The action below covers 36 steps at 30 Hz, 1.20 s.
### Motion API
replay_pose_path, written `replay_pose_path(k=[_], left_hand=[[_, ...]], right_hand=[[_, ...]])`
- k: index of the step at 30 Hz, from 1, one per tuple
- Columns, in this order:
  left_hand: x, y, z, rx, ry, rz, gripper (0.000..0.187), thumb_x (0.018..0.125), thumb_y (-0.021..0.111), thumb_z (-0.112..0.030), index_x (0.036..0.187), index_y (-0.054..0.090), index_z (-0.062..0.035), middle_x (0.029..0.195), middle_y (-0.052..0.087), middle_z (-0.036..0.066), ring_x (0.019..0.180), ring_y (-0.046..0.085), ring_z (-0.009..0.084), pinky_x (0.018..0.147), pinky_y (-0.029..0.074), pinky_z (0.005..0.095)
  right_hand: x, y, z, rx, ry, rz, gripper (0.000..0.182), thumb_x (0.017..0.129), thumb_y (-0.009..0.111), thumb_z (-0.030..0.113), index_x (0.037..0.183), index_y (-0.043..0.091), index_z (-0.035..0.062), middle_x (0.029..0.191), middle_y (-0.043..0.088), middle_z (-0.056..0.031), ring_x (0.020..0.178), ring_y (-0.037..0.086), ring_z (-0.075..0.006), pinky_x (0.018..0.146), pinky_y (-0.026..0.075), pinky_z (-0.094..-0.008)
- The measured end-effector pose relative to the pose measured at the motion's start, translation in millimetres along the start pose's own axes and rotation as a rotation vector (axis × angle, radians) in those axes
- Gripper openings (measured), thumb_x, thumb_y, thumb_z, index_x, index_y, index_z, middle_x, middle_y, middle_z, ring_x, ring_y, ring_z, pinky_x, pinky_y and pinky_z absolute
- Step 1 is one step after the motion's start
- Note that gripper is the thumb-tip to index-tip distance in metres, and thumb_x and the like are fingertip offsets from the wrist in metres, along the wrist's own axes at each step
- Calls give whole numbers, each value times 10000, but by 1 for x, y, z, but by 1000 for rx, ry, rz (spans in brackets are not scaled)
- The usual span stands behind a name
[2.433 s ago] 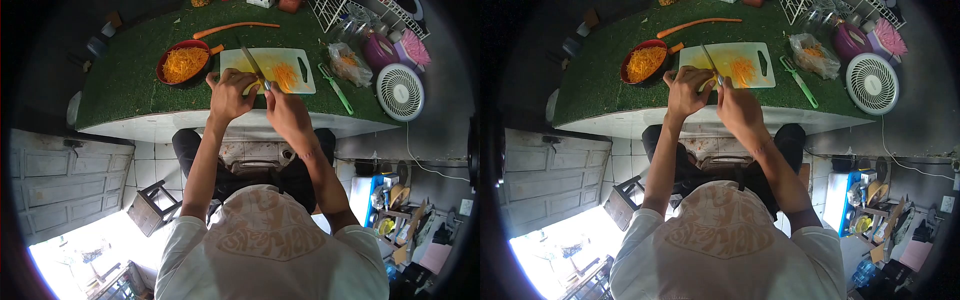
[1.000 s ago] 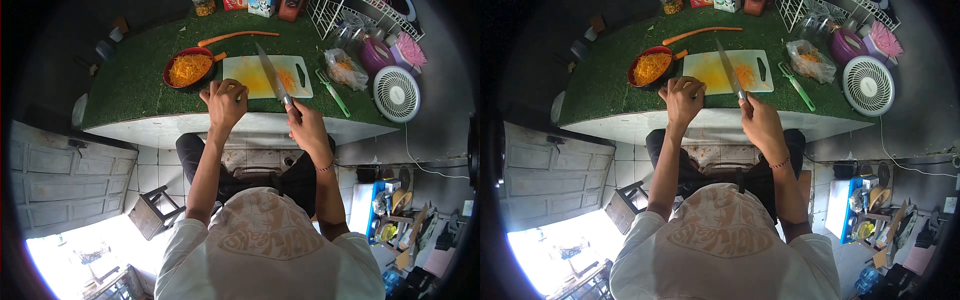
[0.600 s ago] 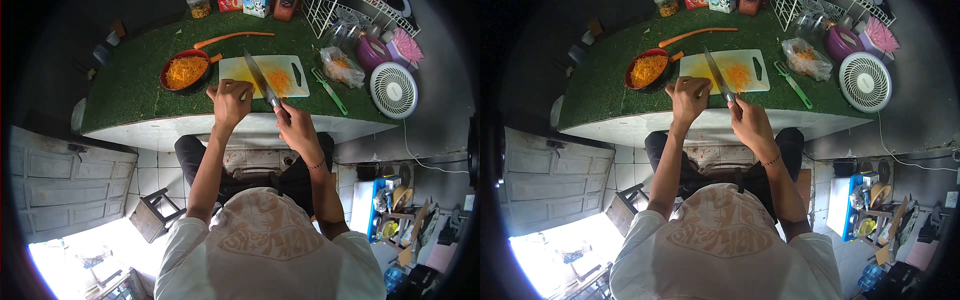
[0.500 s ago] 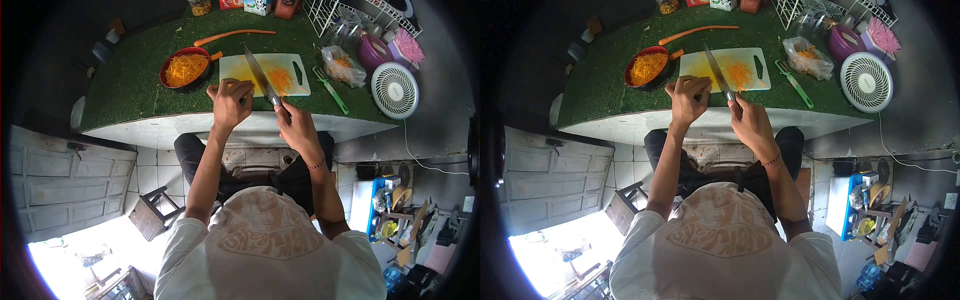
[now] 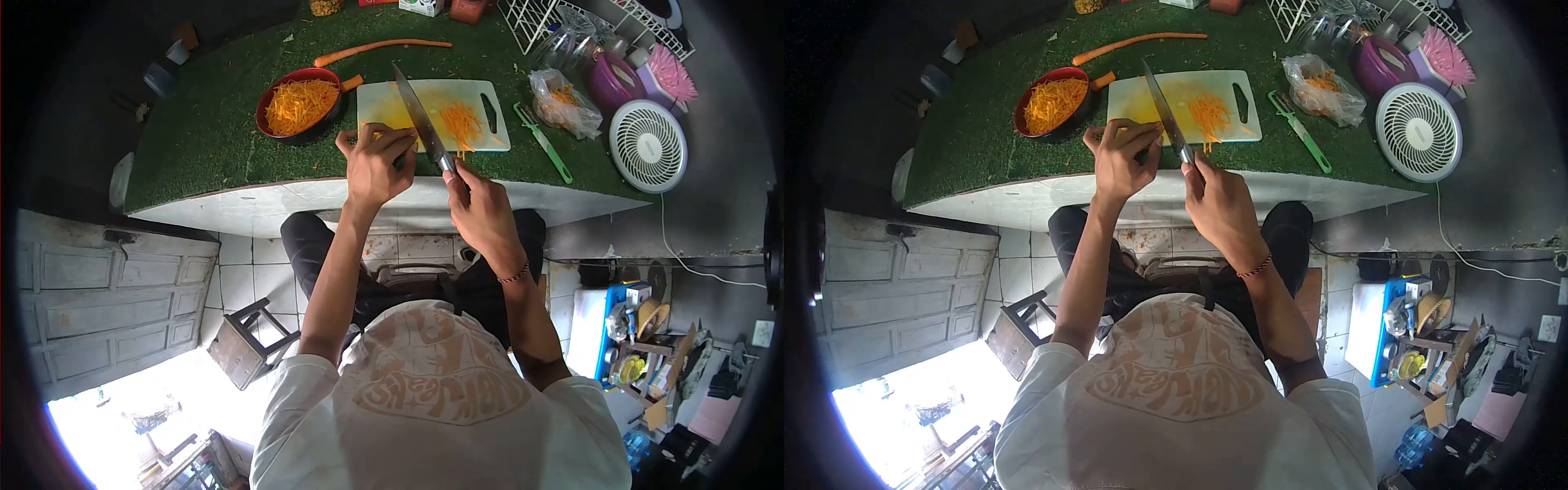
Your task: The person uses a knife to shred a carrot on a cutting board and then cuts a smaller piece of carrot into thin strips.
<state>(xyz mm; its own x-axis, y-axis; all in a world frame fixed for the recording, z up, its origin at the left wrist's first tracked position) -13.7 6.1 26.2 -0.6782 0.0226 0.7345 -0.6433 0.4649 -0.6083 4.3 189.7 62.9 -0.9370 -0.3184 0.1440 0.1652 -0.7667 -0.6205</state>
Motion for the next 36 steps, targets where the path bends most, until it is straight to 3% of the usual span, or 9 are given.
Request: replay_pose_path(k=[9,16,24,27,36], left_hand=[[1,2,1,-6,-14,10,184,769,779,-182,943,838,-177,1048,785,-101,1038,624,157,945,325,551],[2,-1,0,-7,-8,-27,173,758,781,-189,921,839,-182,1046,775,-106,1039,619,165,941,328,549],[2,-2,-1,3,-7,-23,176,756,781,-193,921,842,-181,1050,772,-106,1032,612,172,944,329,552],[3,-4,-3,21,-20,10,157,792,793,-167,938,845,-196,1054,790,-105,1042,629,151,951,302,463],[3,-4,-3,27,-19,5,154,790,793,-162,933,844,-185,1045,789,-108,1032,628,148,956,303,457]], right_hand=[[1,13,16,-330,-46,-63,230,1054,577,209,1130,597,-7,701,665,-245,679,686,-447,594,543,-505],[17,2,14,-211,-58,-18,211,1054,570,193,982,589,-4,691,655,-251,665,681,-447,585,527,-519],[2,3,15,-195,-65,-45,206,1058,567,192,997,580,-4,674,643,-244,666,680,-447,586,525,-524],[1,2,16,-202,-67,-52,200,1057,569,192,1012,580,-3,676,644,-246,666,682,-446,589,528,-524],[0,8,16,-244,-92,-57,217,1061,560,203,1051,593,-11,687,658,-235,665,689,-433,582,539,-513]])
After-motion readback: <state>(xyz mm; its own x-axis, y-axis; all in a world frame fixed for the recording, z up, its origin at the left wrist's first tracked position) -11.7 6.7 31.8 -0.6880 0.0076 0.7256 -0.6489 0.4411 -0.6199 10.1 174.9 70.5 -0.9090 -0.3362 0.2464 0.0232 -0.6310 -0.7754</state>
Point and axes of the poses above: each hand's wrist, its own x-axis towards the middle knuckle, its own y-axis out of the palm, z = x × y, the point moved 5 cm from there along x, towards the middle knuckle
